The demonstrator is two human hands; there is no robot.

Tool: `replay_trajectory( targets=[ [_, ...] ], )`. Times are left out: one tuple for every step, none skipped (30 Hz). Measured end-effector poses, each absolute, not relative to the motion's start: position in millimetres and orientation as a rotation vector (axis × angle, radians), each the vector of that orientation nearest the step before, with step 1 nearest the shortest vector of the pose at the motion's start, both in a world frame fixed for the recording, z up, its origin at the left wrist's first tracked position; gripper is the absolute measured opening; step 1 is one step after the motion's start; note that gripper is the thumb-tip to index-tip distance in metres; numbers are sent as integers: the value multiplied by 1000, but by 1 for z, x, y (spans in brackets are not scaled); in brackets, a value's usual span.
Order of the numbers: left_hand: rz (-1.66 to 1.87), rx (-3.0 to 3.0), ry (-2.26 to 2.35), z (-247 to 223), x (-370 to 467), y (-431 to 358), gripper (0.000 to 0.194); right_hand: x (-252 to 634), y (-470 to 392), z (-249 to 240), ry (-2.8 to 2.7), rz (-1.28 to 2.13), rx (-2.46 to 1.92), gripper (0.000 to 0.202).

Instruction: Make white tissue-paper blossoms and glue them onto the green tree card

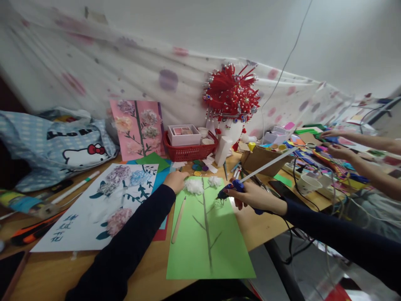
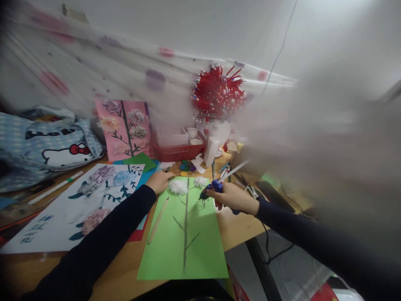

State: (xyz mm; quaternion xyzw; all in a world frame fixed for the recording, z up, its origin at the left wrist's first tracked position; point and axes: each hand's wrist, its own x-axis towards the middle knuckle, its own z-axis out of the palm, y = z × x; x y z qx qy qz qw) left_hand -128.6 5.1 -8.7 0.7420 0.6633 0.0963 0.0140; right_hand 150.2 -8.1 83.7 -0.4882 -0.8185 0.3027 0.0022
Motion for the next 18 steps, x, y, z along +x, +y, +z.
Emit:
replay_trajectory(
  targets=[
    [299,2309,2066,-9,-129,5,42,150,-9,84,-2567,967,-1539,59],
    [298,2307,2066,-8,-129,5,43,149,-10,85,-2570,979,-1544,59],
    [297,2304,2067,-8,-128,5,43,149,-12,85,-2577,988,-1541,59],
    [297,2302,2068,-8,-128,5,43,149,-13,86,-2584,995,-1537,59],
    [296,2299,2069,-8,-128,5,43,149,-13,86,-2586,1000,-1533,58],
    [296,2297,2070,-8,-128,5,42,149,-13,85,-2582,1009,-1527,58],
    [296,2294,2071,-7,-128,5,42,149,-12,84,-2574,1022,-1517,57],
    [296,2293,2072,-7,-128,4,42,149,-11,82,-2568,1033,-1509,57],
    [295,2291,2073,-7,-127,4,42,148,-9,80,-2563,1034,-1506,57],
    [295,2291,2072,-7,-127,4,42,148,-7,78,-2562,1025,-1508,57],
    [295,2291,2072,-7,-127,4,43,147,-4,75,-2563,1011,-1510,58],
    [295,2291,2072,-6,-127,3,43,146,-1,74,-2566,993,-1514,59],
    [293,2290,2072,-6,-127,3,43,146,1,73,-2567,974,-1522,60],
    [291,2288,2072,-6,-127,3,43,146,3,72,-2567,960,-1525,61],
    [290,2286,2073,-5,-127,3,44,146,4,73,-2566,954,-1526,61],
    [288,2285,2072,-5,-127,3,44,146,4,74,-2564,955,-1526,60],
    [287,2282,2071,-4,-127,2,45,147,3,76,-2561,958,-1527,59],
    [286,2279,2069,-4,-127,2,45,147,2,78,-2557,966,-1528,58]
  ],
)
